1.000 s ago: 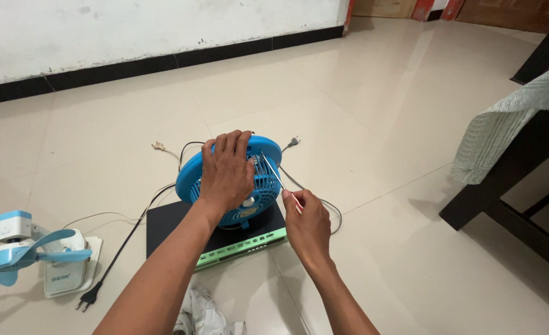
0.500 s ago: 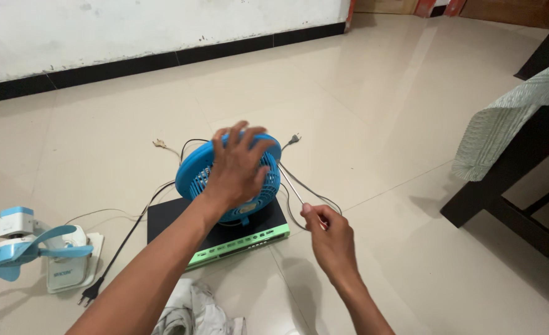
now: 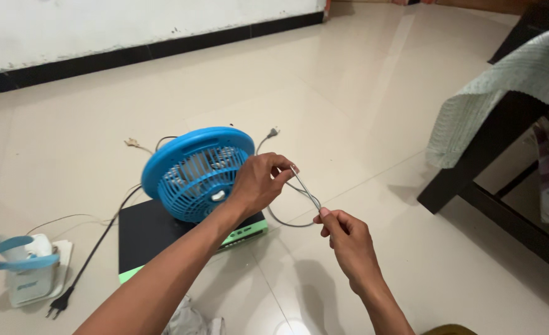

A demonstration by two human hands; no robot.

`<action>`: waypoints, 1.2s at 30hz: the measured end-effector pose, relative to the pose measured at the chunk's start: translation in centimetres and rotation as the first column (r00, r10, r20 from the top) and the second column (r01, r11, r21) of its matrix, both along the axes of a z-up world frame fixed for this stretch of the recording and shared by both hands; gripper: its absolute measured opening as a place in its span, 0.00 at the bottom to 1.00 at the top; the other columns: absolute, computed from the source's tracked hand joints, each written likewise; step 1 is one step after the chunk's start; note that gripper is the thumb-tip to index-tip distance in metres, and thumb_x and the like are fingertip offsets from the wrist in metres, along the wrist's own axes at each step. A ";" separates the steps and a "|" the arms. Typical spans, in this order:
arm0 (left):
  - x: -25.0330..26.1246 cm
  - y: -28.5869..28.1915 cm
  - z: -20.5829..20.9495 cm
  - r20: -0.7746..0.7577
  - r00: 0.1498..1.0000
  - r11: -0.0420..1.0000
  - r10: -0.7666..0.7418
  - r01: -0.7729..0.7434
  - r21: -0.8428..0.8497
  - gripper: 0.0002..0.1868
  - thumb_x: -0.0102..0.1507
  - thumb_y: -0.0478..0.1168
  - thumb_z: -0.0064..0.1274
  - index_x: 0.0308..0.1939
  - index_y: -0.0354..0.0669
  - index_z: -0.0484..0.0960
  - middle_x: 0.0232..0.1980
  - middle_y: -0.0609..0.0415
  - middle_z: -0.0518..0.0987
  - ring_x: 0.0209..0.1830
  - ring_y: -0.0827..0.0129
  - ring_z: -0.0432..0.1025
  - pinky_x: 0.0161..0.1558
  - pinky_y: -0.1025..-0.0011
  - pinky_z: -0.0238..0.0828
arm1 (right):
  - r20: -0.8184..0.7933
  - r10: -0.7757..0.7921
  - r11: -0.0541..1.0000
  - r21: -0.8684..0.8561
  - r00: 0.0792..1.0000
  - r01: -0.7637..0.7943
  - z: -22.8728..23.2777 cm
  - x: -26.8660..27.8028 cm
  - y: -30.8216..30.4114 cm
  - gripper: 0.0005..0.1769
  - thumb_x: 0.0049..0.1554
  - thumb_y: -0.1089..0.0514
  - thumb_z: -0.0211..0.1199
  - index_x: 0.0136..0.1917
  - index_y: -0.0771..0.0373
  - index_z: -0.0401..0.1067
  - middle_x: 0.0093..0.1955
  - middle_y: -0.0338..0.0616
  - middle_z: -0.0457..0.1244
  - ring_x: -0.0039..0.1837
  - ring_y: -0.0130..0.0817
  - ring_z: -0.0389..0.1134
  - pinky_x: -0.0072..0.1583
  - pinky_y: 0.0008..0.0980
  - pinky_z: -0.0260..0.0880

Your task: The person sits on the floor and uses a screwdriver to unscrew the screws on the back of a blue portable fan. They remove the screws one by one and place them on the floor.

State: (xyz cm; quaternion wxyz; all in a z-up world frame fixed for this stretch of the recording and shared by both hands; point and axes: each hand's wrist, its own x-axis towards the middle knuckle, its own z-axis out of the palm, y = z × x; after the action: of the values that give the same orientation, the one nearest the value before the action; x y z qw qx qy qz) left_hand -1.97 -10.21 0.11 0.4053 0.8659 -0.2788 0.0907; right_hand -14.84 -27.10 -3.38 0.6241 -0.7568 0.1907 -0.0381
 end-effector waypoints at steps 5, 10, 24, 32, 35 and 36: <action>0.0 -2.9 -2.0 -0.011 1.000 0.999 -0.020 0.021 0.041 0.09 0.63 0.42 0.56 0.43 0.47 0.89 0.40 0.49 0.85 0.36 0.59 0.79 0.40 0.62 0.75 | -0.056 -0.048 0.998 0.035 0.997 0.050 -2.0 0.0 -2.4 0.23 0.60 0.44 0.58 0.39 0.65 0.79 0.30 0.36 0.57 0.33 0.25 0.51 0.37 0.28 0.55; 1.5 -6.5 -6.5 -0.135 0.989 0.996 -0.051 0.061 0.071 0.10 0.63 0.44 0.55 0.44 0.49 0.89 0.41 0.48 0.86 0.38 0.58 0.81 0.43 0.62 0.76 | -0.221 -0.062 0.992 0.091 0.973 0.084 -5.0 0.5 -6.0 0.21 0.61 0.45 0.57 0.41 0.64 0.78 0.30 0.35 0.57 0.31 0.25 0.50 0.34 0.28 0.51; 3.7 -13.1 -18.3 -0.330 0.943 0.949 -0.052 0.149 0.276 0.11 0.62 0.40 0.56 0.47 0.48 0.86 0.43 0.52 0.86 0.46 0.58 0.79 0.52 0.61 0.74 | -0.536 -0.107 0.991 0.012 0.837 0.134 -13.7 2.1 -11.5 0.24 0.61 0.42 0.56 0.40 0.63 0.80 0.30 0.36 0.58 0.29 0.26 0.51 0.33 0.28 0.51; 3.9 -14.6 -18.9 -0.228 0.963 0.928 -0.143 0.210 0.307 0.08 0.60 0.37 0.60 0.43 0.46 0.86 0.44 0.50 0.84 0.46 0.56 0.78 0.50 0.59 0.74 | -0.544 -0.141 0.984 0.012 0.827 0.176 -13.9 2.5 -12.1 0.24 0.61 0.43 0.57 0.41 0.64 0.81 0.30 0.36 0.58 0.30 0.26 0.53 0.34 0.29 0.53; 3.9 -14.6 -18.8 -0.160 0.976 0.928 -0.150 0.195 0.318 0.11 0.59 0.34 0.59 0.46 0.46 0.85 0.46 0.48 0.83 0.47 0.53 0.77 0.49 0.58 0.74 | -0.505 -0.164 0.980 0.013 0.848 0.197 -13.6 2.3 -12.4 0.23 0.61 0.44 0.57 0.41 0.64 0.80 0.30 0.35 0.59 0.30 0.26 0.53 0.34 0.29 0.53; 4.0 -14.4 -18.7 -0.146 0.978 0.936 -0.152 0.190 0.298 0.13 0.59 0.33 0.58 0.48 0.46 0.84 0.46 0.48 0.83 0.47 0.52 0.77 0.49 0.57 0.74 | -0.474 -0.172 0.977 0.030 0.863 0.211 -13.5 2.2 -12.5 0.23 0.61 0.44 0.57 0.41 0.64 0.80 0.30 0.35 0.58 0.30 0.26 0.53 0.34 0.29 0.53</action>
State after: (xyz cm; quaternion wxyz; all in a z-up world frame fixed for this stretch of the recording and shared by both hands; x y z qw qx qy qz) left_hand 2.04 -24.60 -18.60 0.2868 0.8950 -0.3389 -0.0421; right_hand -12.66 -39.60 -16.92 0.5825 -0.6949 0.4115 0.0920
